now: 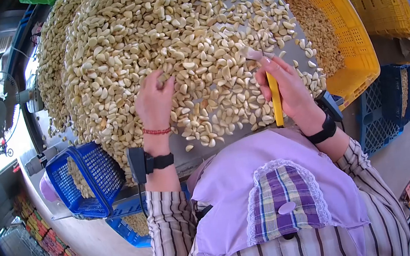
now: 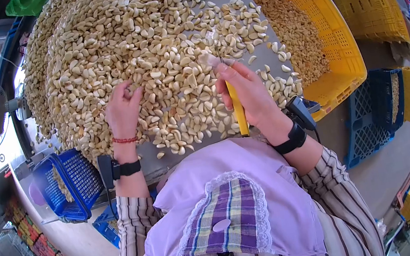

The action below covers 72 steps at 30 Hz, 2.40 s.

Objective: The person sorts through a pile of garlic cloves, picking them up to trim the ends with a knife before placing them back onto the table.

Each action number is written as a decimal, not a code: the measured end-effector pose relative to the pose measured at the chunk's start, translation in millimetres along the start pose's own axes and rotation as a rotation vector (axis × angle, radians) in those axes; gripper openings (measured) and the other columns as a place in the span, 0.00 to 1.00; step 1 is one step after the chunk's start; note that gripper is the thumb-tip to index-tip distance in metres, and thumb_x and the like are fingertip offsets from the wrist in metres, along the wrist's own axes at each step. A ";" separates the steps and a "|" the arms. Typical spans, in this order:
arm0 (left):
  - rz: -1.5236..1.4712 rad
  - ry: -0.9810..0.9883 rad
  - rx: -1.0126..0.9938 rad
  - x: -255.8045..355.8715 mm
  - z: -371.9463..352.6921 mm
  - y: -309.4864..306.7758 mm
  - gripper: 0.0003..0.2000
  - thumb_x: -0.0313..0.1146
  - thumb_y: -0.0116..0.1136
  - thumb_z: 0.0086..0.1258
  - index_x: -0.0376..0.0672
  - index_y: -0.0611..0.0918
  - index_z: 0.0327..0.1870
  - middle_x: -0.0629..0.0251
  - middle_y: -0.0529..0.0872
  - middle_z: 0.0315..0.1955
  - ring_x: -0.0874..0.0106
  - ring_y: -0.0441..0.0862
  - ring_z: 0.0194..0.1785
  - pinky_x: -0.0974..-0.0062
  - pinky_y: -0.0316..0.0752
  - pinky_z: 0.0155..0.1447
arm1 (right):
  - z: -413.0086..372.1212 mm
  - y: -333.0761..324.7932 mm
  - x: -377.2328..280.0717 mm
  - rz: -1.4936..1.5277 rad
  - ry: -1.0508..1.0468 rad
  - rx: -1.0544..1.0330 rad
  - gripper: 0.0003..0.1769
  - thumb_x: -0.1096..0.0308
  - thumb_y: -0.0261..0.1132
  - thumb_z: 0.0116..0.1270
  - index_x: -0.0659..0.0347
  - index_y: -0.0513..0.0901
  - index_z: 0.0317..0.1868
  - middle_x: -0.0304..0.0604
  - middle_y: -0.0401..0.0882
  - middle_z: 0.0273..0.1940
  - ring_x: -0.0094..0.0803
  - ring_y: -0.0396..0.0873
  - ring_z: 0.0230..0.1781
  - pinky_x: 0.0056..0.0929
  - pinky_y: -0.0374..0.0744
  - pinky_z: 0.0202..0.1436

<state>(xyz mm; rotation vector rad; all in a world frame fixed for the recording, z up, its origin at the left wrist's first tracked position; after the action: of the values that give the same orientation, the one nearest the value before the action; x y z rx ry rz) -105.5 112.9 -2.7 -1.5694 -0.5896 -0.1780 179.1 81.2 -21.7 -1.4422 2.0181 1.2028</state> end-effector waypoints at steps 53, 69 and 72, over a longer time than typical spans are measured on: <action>-0.390 0.310 -0.245 77.4 75.7 50.3 0.14 0.38 0.58 0.67 0.40 0.81 0.49 0.70 0.78 0.22 0.82 0.71 0.22 0.87 0.64 0.25 | 4.5 12.6 7.0 -0.116 0.020 -0.105 0.22 0.59 0.57 0.72 0.59 0.71 0.62 0.32 0.74 0.26 0.15 0.69 0.18 0.13 0.68 0.20; -0.367 0.313 -0.207 54.3 88.0 49.6 0.13 0.40 0.53 0.68 0.44 0.82 0.47 0.61 0.85 0.35 0.67 0.80 0.31 0.75 0.73 0.30 | 7.8 9.0 9.8 -0.079 0.049 -0.110 0.18 0.58 0.57 0.72 0.59 0.73 0.55 0.33 0.74 0.27 0.15 0.70 0.19 0.14 0.68 0.21; 0.055 0.502 -0.091 79.5 79.2 56.5 0.14 0.38 0.57 0.64 0.46 0.83 0.48 0.57 0.85 0.40 0.53 0.81 0.44 0.64 0.75 0.51 | 7.9 6.6 7.7 -0.102 0.049 -0.076 0.17 0.58 0.57 0.72 0.59 0.74 0.54 0.32 0.74 0.27 0.15 0.70 0.19 0.14 0.68 0.21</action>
<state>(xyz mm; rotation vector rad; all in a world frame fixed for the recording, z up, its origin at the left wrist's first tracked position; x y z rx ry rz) -30.2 211.2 -24.5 -1.5494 -0.1452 -0.5445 168.7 83.9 -28.9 -1.6058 1.9239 1.2236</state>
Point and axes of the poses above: each hand's wrist, its own z-axis towards the middle knuckle, its own y-axis out of the palm, x = y × z, the point moved 10 cm from there along z, towards the middle knuckle
